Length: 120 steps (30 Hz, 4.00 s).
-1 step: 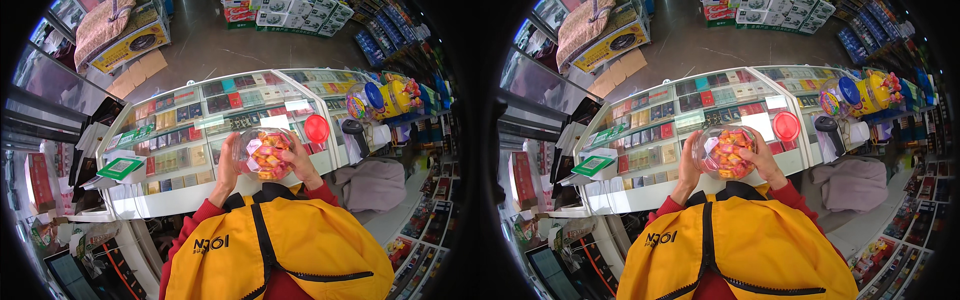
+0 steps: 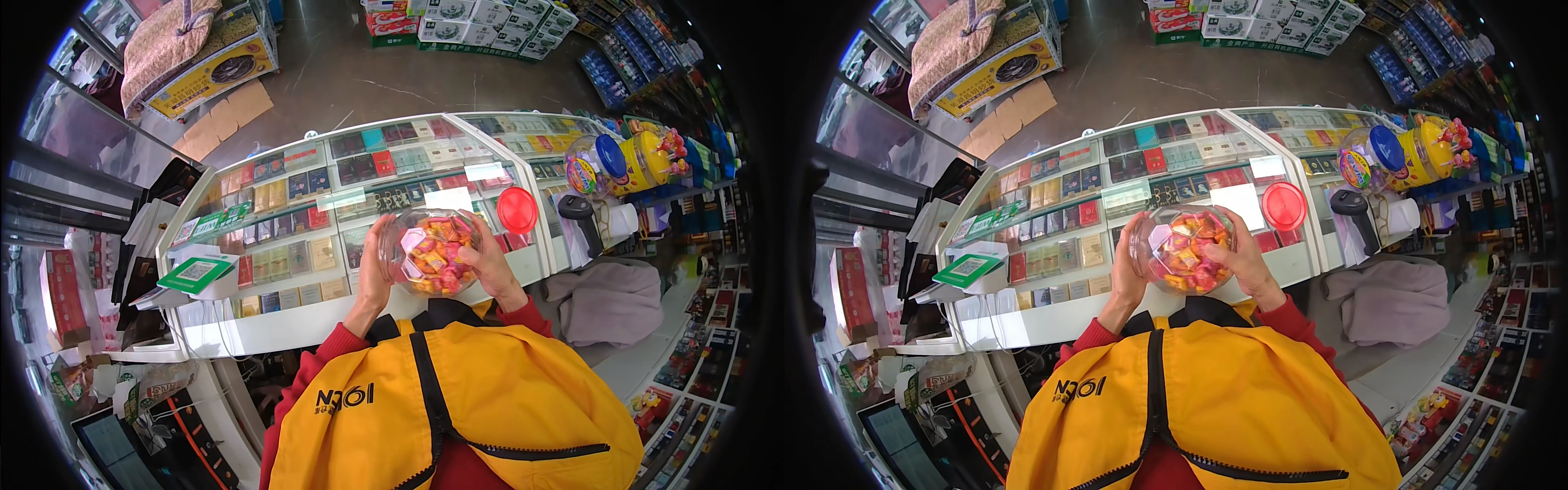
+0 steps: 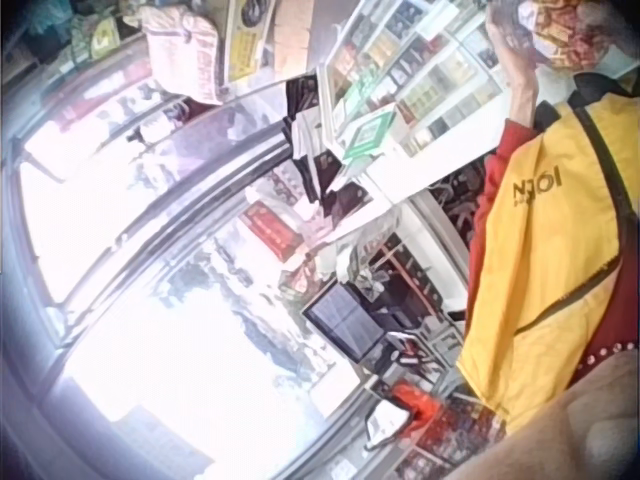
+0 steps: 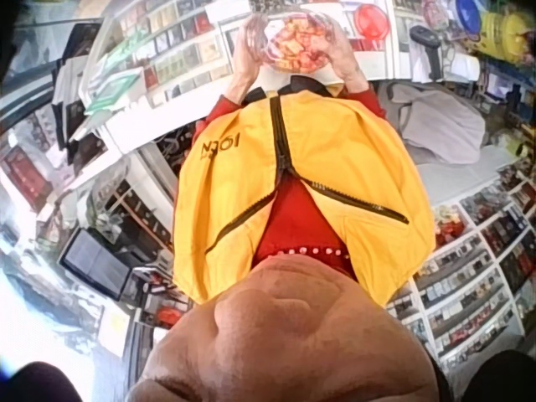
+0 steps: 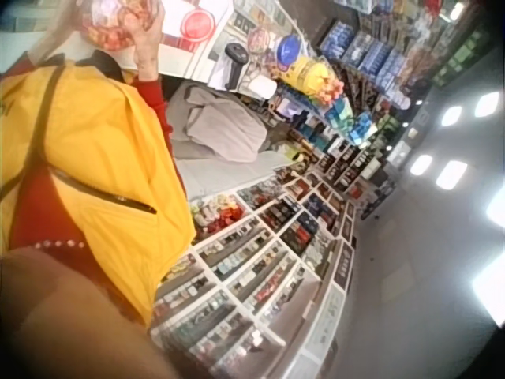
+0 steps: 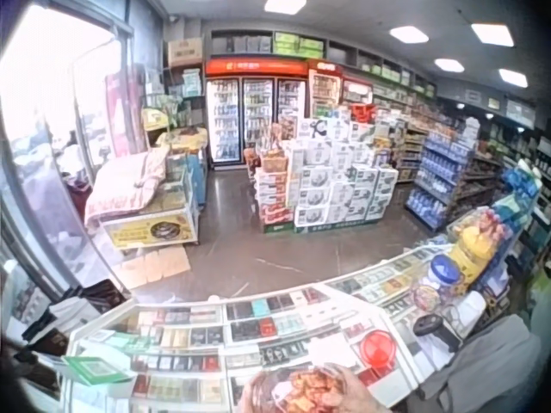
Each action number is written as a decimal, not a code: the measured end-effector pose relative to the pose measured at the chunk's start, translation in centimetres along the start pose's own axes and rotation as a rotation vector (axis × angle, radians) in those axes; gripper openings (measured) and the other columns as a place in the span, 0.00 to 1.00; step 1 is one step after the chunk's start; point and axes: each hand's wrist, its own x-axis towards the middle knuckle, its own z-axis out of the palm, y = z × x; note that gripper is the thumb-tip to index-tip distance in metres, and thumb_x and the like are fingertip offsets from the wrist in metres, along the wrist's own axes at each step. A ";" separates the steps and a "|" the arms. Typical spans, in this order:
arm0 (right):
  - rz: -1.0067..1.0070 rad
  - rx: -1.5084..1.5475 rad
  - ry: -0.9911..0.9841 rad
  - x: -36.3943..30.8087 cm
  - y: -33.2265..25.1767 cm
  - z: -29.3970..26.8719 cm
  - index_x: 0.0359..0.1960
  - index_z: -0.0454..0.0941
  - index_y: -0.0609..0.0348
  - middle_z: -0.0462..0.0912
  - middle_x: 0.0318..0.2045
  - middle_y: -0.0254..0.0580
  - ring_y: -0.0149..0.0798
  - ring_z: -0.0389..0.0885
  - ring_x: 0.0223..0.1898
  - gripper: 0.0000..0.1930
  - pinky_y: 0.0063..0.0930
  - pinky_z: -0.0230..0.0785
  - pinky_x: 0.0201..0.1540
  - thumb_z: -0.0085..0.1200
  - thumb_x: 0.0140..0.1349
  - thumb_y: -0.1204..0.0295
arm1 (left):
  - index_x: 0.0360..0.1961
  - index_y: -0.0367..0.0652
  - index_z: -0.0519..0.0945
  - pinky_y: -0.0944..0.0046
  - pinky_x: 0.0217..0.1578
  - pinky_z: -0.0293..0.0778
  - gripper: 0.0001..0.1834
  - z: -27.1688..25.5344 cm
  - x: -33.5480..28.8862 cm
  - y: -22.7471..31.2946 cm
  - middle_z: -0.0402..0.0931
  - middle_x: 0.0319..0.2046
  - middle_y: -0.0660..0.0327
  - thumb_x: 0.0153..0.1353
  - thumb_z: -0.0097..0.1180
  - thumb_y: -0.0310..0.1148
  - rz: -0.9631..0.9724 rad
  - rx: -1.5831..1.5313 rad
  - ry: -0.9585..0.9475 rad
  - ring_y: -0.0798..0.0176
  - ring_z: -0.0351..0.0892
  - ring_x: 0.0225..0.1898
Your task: The person opens a clear plastic jar with a red lid and pours wrapped candies onto the counter. They then pick up individual candies and place them back into the jar one by one, repeating this process for the duration of the clip.
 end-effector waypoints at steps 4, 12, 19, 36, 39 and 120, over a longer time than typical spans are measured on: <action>-0.099 -0.127 0.017 -0.8 -1.1 0.8 0.78 0.54 0.61 0.68 0.68 0.52 0.43 0.71 0.69 0.50 0.37 0.65 0.72 0.74 0.59 0.66 | 0.76 0.38 0.64 0.55 0.75 0.60 0.34 0.5 0.8 -0.6 0.64 0.76 0.56 0.84 0.30 0.53 -0.002 0.017 0.001 0.57 0.63 0.76; -0.130 -0.205 0.067 -1.6 -2.4 0.5 0.77 0.56 0.63 0.67 0.69 0.52 0.45 0.66 0.71 0.51 0.39 0.59 0.75 0.76 0.57 0.65 | 0.75 0.36 0.67 0.61 0.70 0.66 0.34 -0.3 1.5 -2.5 0.70 0.71 0.53 0.84 0.29 0.53 0.084 0.257 -0.005 0.59 0.72 0.69; -0.194 -0.225 0.081 -1.9 -2.5 -2.2 0.77 0.57 0.64 0.64 0.71 0.51 0.47 0.63 0.74 0.51 0.40 0.53 0.78 0.77 0.56 0.66 | 0.69 0.31 0.73 0.58 0.72 0.62 0.31 0.2 1.4 -3.2 0.74 0.67 0.50 0.84 0.35 0.47 0.198 0.481 -0.039 0.55 0.70 0.70; -0.214 -0.386 0.132 -2.9 -5.8 -5.4 0.75 0.60 0.65 0.67 0.72 0.51 0.44 0.64 0.75 0.49 0.38 0.53 0.78 0.77 0.55 0.64 | 0.69 0.36 0.73 0.41 0.74 0.57 0.25 1.9 4.7 -0.5 0.75 0.65 0.43 0.78 0.47 0.39 0.695 1.235 -0.103 0.37 0.65 0.73; -0.210 -0.402 0.141 -2.9 -6.3 -5.6 0.75 0.60 0.65 0.68 0.71 0.51 0.45 0.65 0.74 0.50 0.38 0.53 0.78 0.77 0.55 0.63 | 0.73 0.38 0.70 0.46 0.77 0.53 0.30 2.1 7.8 0.5 0.69 0.71 0.41 0.82 0.36 0.47 0.500 1.255 -0.339 0.39 0.60 0.77; -0.317 -0.595 0.440 -6.9 -9.1 -8.8 0.76 0.62 0.63 0.70 0.70 0.50 0.44 0.68 0.72 0.50 0.36 0.56 0.75 0.77 0.54 0.62 | 0.70 0.45 0.75 0.39 0.76 0.52 0.29 7.0 11.0 -2.1 0.71 0.70 0.53 0.80 0.40 0.51 0.530 1.399 -0.847 0.46 0.67 0.72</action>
